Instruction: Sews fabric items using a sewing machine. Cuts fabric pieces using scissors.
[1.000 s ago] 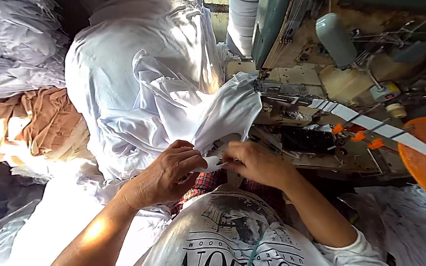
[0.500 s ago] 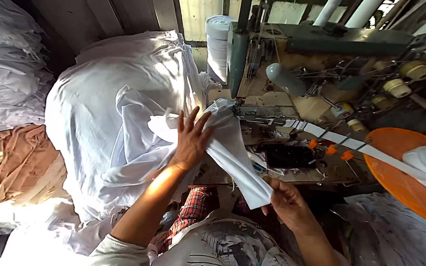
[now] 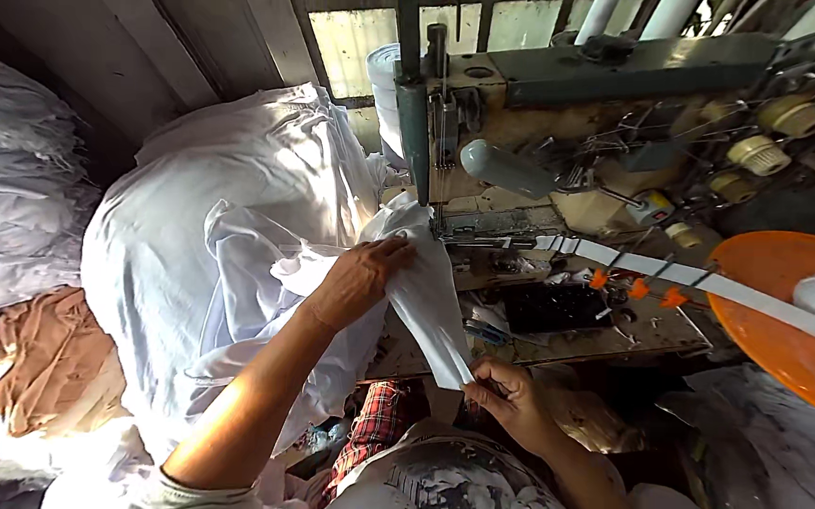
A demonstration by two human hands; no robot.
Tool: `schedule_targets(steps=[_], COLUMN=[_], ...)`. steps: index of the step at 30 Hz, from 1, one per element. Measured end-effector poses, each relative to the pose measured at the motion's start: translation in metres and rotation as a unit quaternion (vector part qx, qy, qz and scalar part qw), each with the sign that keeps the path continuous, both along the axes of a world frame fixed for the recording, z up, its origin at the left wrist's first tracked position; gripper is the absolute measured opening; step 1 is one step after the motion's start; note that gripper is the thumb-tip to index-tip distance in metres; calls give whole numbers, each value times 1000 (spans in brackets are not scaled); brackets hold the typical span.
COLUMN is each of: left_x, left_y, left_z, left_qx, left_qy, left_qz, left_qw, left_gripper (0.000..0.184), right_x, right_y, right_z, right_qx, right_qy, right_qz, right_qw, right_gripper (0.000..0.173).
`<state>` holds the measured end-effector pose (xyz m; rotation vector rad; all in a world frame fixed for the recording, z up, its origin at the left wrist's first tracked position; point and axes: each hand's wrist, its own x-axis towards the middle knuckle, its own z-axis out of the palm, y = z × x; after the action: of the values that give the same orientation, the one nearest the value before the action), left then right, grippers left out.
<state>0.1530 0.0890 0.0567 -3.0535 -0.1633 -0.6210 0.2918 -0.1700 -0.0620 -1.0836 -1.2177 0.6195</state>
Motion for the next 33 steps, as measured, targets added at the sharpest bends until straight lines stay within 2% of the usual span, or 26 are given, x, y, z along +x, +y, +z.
schedule_targets(steps=[5, 8, 13, 15, 17, 22, 26, 33], left_x=[27, 42, 45, 39, 29, 16, 22, 23], left_y=[24, 38, 63, 54, 33, 0, -3, -8], left_z=[16, 16, 13, 16, 20, 6, 1, 1], left_qx=[-53, -55, -109, -136, -146, -48, 39, 67], left_qy=[40, 37, -75, -126, -129, -77, -47, -27], left_qz=[21, 57, 31, 5, -21, -103, -90, -99], left_qw=[998, 996, 991, 983, 981, 990, 994, 992], left_gripper=[44, 39, 31, 29, 31, 30, 30, 30], right_x=[7, 10, 23, 25, 25, 18, 20, 30], right_y=[27, 42, 75, 81, 80, 74, 81, 95], right_z=[9, 17, 25, 29, 30, 26, 31, 48], right_qx=[-9, -28, -32, -27, -23, -6, 7, 28], right_qy=[-8, -13, -54, -59, -61, -51, -51, -55], right_qz=[-22, -35, -51, -48, -39, -12, -17, 5], right_qw=[1000, 999, 997, 997, 997, 999, 999, 998], right_gripper=[17, 16, 19, 19, 19, 20, 19, 17])
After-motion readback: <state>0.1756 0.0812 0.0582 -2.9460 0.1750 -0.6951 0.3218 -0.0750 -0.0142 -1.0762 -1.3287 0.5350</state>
